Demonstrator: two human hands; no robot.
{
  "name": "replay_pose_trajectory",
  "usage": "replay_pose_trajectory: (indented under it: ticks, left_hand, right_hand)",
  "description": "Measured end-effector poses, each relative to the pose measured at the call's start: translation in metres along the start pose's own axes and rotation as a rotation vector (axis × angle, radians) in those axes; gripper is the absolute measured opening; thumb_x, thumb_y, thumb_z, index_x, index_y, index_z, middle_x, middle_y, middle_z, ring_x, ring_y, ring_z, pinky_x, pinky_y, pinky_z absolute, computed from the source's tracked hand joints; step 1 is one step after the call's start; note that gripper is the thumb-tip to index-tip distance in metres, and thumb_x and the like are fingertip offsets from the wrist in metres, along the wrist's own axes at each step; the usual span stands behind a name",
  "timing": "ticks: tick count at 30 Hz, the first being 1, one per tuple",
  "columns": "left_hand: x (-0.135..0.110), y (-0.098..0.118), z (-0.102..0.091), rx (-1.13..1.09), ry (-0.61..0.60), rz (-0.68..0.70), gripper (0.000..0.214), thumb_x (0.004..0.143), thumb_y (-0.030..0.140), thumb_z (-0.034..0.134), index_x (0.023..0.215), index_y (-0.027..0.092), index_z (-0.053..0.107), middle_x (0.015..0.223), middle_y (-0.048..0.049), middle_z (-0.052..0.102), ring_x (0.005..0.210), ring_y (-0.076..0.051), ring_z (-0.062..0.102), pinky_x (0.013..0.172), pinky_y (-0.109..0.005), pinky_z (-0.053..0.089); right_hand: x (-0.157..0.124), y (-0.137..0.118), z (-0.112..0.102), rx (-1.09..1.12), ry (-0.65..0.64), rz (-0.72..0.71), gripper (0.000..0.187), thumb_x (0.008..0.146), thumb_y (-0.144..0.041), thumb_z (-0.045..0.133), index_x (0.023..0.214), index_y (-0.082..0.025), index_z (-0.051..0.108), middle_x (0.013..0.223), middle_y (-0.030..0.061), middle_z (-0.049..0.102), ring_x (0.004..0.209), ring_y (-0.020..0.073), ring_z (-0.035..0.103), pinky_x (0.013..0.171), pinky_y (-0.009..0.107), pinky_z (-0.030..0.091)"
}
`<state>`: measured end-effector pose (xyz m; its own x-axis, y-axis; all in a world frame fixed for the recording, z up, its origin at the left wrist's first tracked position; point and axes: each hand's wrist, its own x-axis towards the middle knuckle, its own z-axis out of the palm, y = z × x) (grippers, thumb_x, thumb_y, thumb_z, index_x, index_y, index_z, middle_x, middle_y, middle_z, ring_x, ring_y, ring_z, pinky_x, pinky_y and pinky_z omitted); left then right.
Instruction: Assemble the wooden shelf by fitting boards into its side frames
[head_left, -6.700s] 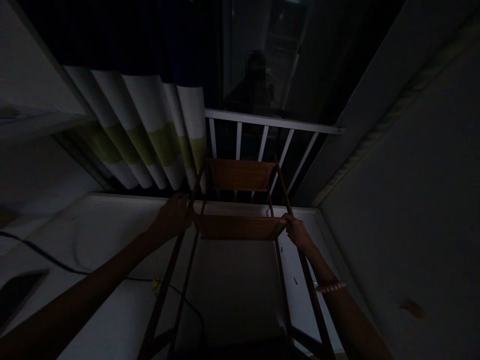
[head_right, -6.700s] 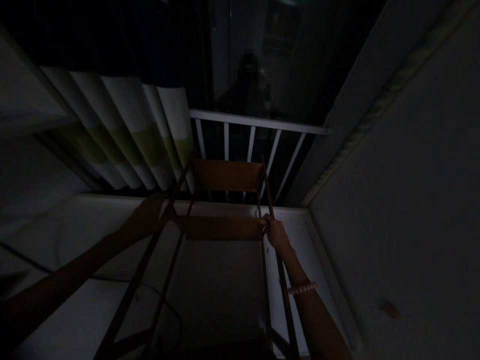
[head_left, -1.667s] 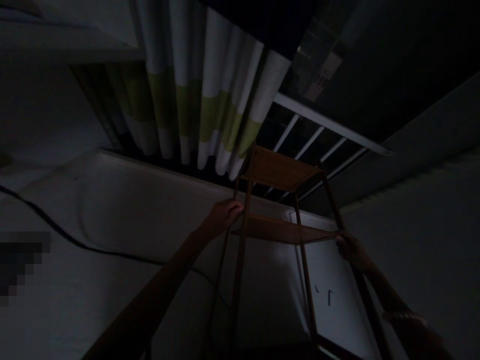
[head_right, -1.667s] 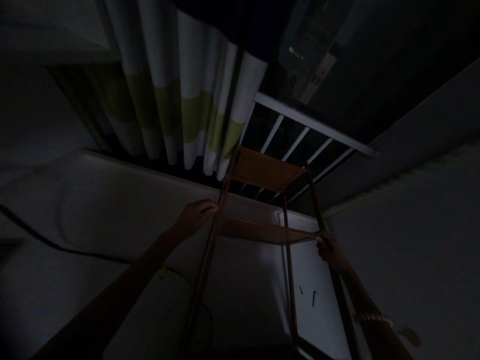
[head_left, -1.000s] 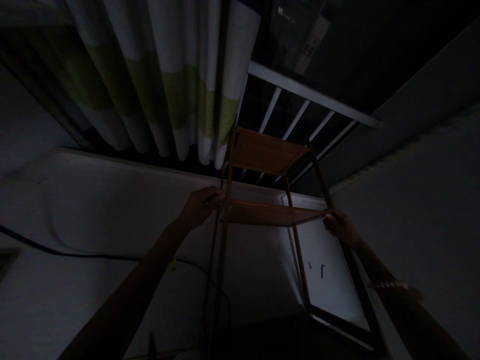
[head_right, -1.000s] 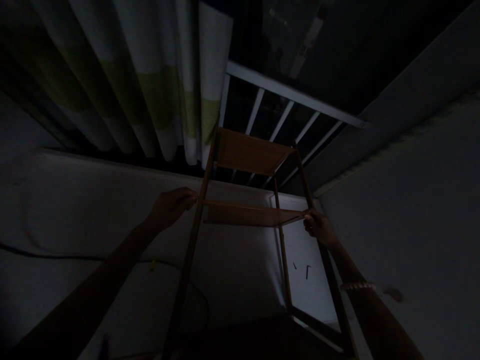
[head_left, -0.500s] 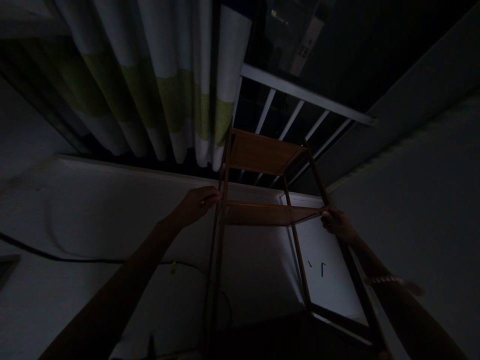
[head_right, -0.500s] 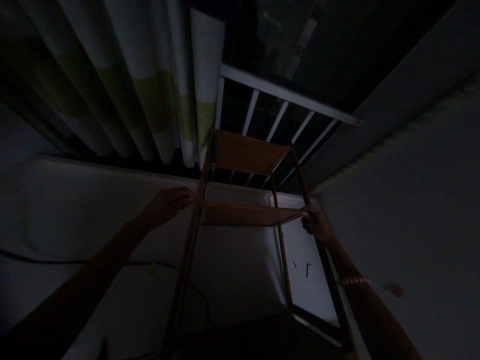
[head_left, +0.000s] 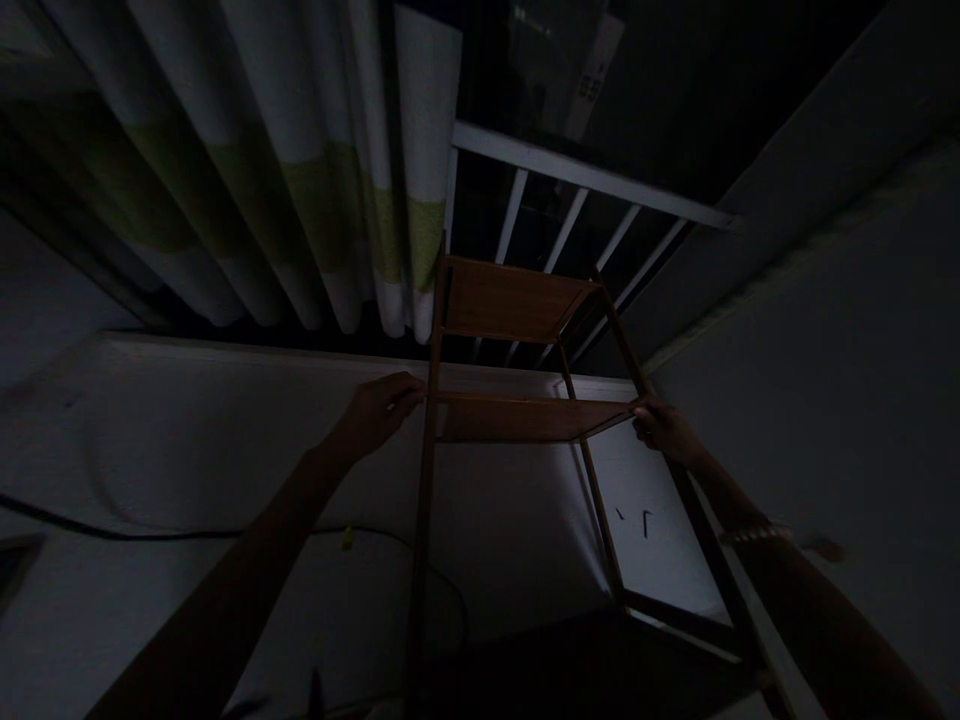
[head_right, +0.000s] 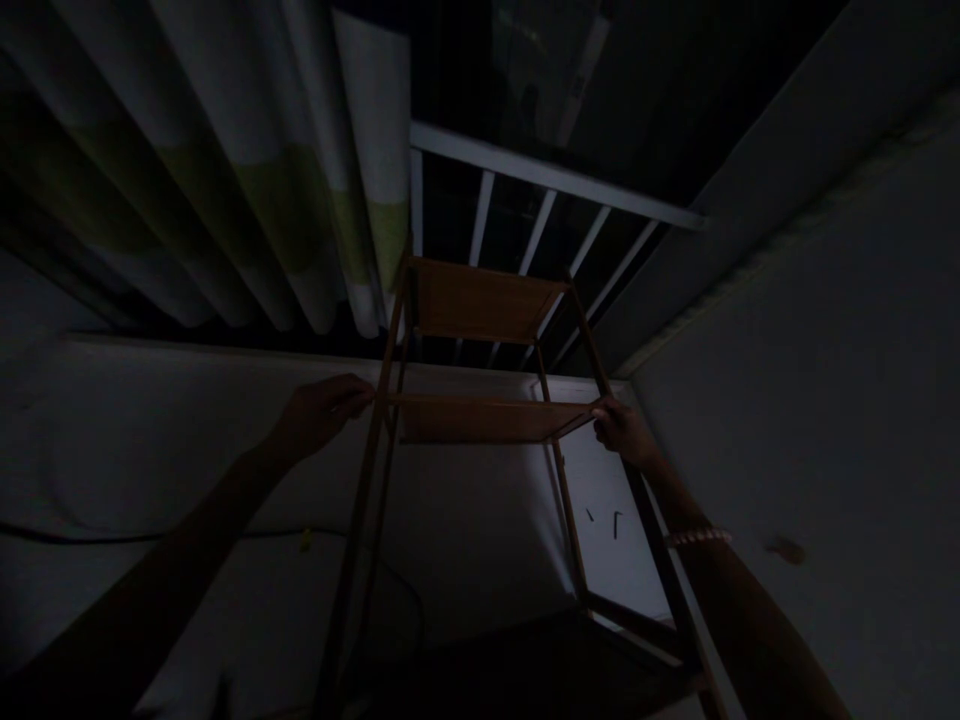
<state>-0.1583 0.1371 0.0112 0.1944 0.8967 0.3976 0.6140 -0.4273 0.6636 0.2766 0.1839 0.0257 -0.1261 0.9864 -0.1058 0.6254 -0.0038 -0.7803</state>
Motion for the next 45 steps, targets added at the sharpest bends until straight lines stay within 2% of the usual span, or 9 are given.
replay_pose_trajectory:
  ticks: [17, 21, 23, 27, 32, 35, 41, 43, 45]
  left_hand:
    - [-0.005, 0.004, 0.007, 0.063, 0.093, 0.034, 0.019, 0.081, 0.028, 0.039, 0.079, 0.015, 0.053, 0.076, -0.0045, 0.058, 0.069, -0.013, 0.054, 0.065, -0.022, 0.041]
    - [-0.006, 0.008, 0.009, 0.057, 0.103, -0.008, 0.019, 0.08, 0.029, 0.041, 0.078, 0.015, 0.053, 0.072, -0.0039, 0.058, 0.065, -0.012, 0.053, 0.062, -0.022, 0.042]
    - [-0.006, 0.009, 0.009, -0.047, 0.107, -0.095, 0.017, 0.078, 0.031, 0.045, 0.079, 0.016, 0.053, 0.067, -0.0017, 0.056, 0.057, -0.01, 0.052, 0.056, -0.021, 0.042]
    - [-0.003, 0.003, 0.012, -0.499, 0.132, -0.329, 0.023, 0.069, 0.031, 0.057, 0.084, 0.015, 0.05, 0.058, 0.0014, 0.054, 0.042, -0.008, 0.047, 0.039, -0.019, 0.036]
    - [0.002, -0.019, 0.028, -0.905, 0.083, -0.46, 0.034, 0.057, 0.036, 0.067, 0.078, 0.015, 0.05, 0.056, 0.0031, 0.05, 0.044, -0.007, 0.045, 0.041, -0.017, 0.034]
    - [0.004, -0.03, 0.036, -0.932, 0.068, -0.463, 0.044, 0.055, 0.045, 0.068, 0.084, 0.015, 0.054, 0.071, -0.0002, 0.054, 0.057, -0.008, 0.049, 0.05, -0.018, 0.037]
    - [0.002, -0.039, 0.033, -0.885, -0.127, -0.328, 0.053, 0.059, 0.056, 0.063, 0.092, 0.014, 0.063, 0.104, -0.0108, 0.054, 0.096, -0.022, 0.049, 0.078, -0.028, 0.04]
    - [0.001, -0.042, 0.034, -0.902, -0.212, -0.305, 0.056, 0.061, 0.057, 0.061, 0.099, 0.016, 0.06, 0.109, -0.0117, 0.053, 0.1, -0.025, 0.048, 0.081, -0.031, 0.04]
    - [0.002, -0.046, 0.035, -0.951, -0.26, -0.321, 0.057, 0.06, 0.058, 0.061, 0.1, 0.017, 0.059, 0.102, -0.0114, 0.057, 0.093, -0.025, 0.052, 0.077, -0.032, 0.041]
  right_hand:
    - [0.001, 0.004, -0.001, 0.028, -0.017, -0.039, 0.034, 0.075, -0.052, 0.046, 0.078, -0.019, 0.043, 0.05, -0.0068, 0.042, 0.037, 0.0046, 0.038, 0.031, 0.014, 0.028]
    - [0.0, 0.004, -0.001, 0.034, -0.016, -0.03, 0.033, 0.075, -0.051, 0.046, 0.079, -0.019, 0.043, 0.051, -0.0066, 0.042, 0.038, 0.0046, 0.039, 0.032, 0.014, 0.029]
    - [0.0, 0.005, -0.001, 0.039, -0.014, -0.028, 0.034, 0.075, -0.052, 0.046, 0.079, -0.019, 0.043, 0.051, -0.0067, 0.042, 0.038, 0.0046, 0.039, 0.032, 0.014, 0.029]
    - [0.001, 0.006, 0.0, 0.049, -0.011, -0.029, 0.036, 0.073, -0.054, 0.047, 0.079, -0.018, 0.043, 0.051, -0.0066, 0.042, 0.037, 0.0047, 0.039, 0.031, 0.014, 0.028]
    - [0.001, 0.004, 0.0, 0.056, -0.008, -0.03, 0.038, 0.071, -0.056, 0.048, 0.075, -0.018, 0.042, 0.049, -0.0068, 0.041, 0.036, 0.0047, 0.037, 0.031, 0.015, 0.027]
    - [-0.001, 0.001, 0.001, 0.057, -0.006, -0.024, 0.037, 0.072, -0.054, 0.048, 0.079, -0.019, 0.044, 0.051, -0.0063, 0.042, 0.037, 0.005, 0.038, 0.031, 0.015, 0.028]
    - [-0.001, -0.001, 0.003, 0.071, 0.001, -0.014, 0.037, 0.07, -0.055, 0.047, 0.077, -0.018, 0.042, 0.051, -0.0067, 0.04, 0.038, 0.0051, 0.038, 0.031, 0.015, 0.028]
    - [-0.001, -0.002, 0.003, 0.071, -0.001, -0.012, 0.037, 0.07, -0.055, 0.047, 0.077, -0.018, 0.042, 0.051, -0.0069, 0.039, 0.037, 0.0051, 0.037, 0.031, 0.015, 0.027]
    - [-0.001, -0.004, 0.004, 0.068, 0.002, -0.011, 0.037, 0.07, -0.054, 0.047, 0.078, -0.018, 0.043, 0.051, -0.0068, 0.039, 0.037, 0.0052, 0.037, 0.031, 0.016, 0.027]
